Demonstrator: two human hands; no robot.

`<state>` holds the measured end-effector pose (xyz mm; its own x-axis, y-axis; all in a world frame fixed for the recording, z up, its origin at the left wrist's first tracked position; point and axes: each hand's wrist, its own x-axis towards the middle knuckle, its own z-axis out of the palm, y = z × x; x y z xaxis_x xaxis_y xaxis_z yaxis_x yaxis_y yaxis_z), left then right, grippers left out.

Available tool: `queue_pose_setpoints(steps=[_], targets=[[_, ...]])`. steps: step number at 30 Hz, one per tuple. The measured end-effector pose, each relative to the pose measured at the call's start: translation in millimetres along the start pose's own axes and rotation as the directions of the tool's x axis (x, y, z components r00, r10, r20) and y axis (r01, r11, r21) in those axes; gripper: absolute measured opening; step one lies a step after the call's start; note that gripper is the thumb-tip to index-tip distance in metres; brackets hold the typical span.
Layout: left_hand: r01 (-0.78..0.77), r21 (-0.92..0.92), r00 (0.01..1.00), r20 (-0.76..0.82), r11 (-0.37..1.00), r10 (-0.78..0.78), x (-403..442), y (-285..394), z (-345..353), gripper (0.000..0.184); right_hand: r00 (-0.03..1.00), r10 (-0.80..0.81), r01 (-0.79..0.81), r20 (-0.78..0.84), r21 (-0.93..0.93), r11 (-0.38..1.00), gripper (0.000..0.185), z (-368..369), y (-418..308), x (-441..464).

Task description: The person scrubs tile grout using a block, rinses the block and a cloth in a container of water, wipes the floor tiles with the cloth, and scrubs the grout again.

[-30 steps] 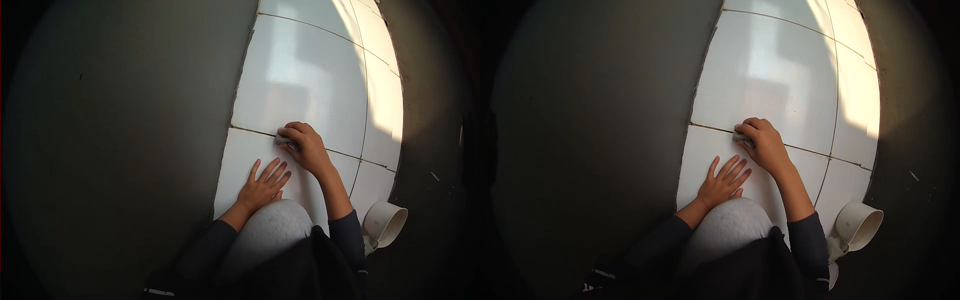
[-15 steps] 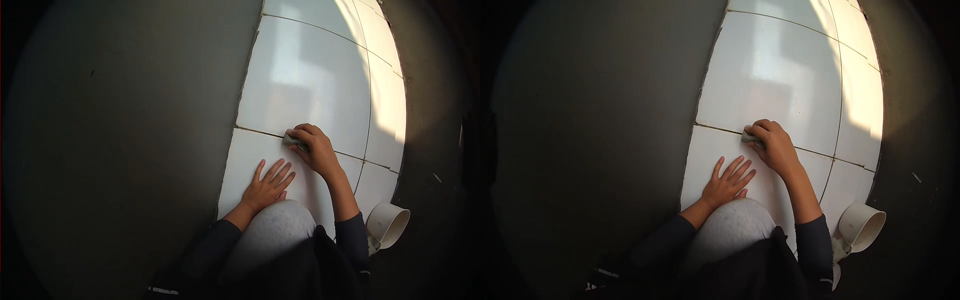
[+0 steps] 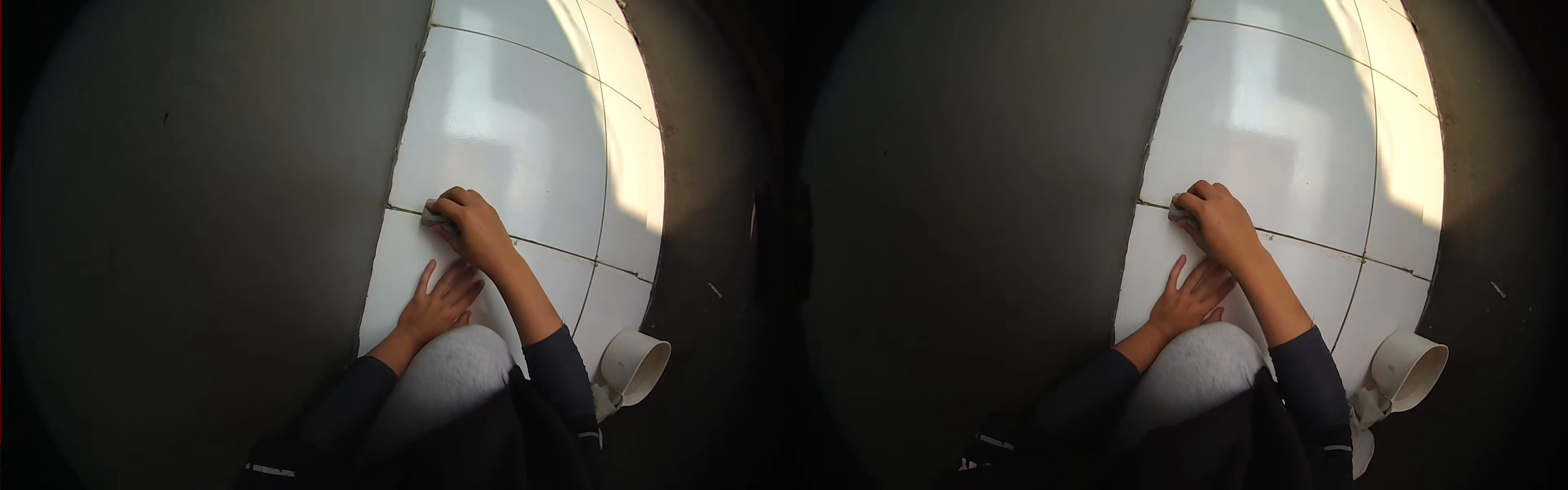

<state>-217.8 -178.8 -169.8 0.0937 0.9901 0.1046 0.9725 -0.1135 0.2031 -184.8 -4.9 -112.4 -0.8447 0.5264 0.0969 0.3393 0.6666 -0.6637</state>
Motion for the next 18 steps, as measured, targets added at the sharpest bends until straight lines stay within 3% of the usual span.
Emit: queue_pose_setpoints(steps=[5, 11, 15, 18], targets=[[-0.011, 0.003, 1.0, 0.005, 1.0, 0.011, 1, -1, -4, 0.056, 0.999, 0.034, -0.035, -0.018, -0.033, 0.999, 0.031, -12, 10, -17], [0.015, 0.007, 1.0, 0.023, 1.0, -0.015, -2, 0, 7, 0.06, 0.993, -0.084, 0.087, -0.082, 0.025, 0.996, 0.028, 41, -21, 33], [0.016, 0.009, 0.999, 0.046, 1.0, -0.016, -1, 0, 2, 0.054, 1.0, -0.026, 0.026, -0.005, -0.017, 1.0, 0.029, 18, -10, 19], [-0.007, 0.028, 1.0, -0.021, 1.0, 0.007, 1, -1, -1, 0.055, 0.999, 0.02, -0.019, 0.028, -0.034, 0.999, 0.031, -4, 6, -2]])
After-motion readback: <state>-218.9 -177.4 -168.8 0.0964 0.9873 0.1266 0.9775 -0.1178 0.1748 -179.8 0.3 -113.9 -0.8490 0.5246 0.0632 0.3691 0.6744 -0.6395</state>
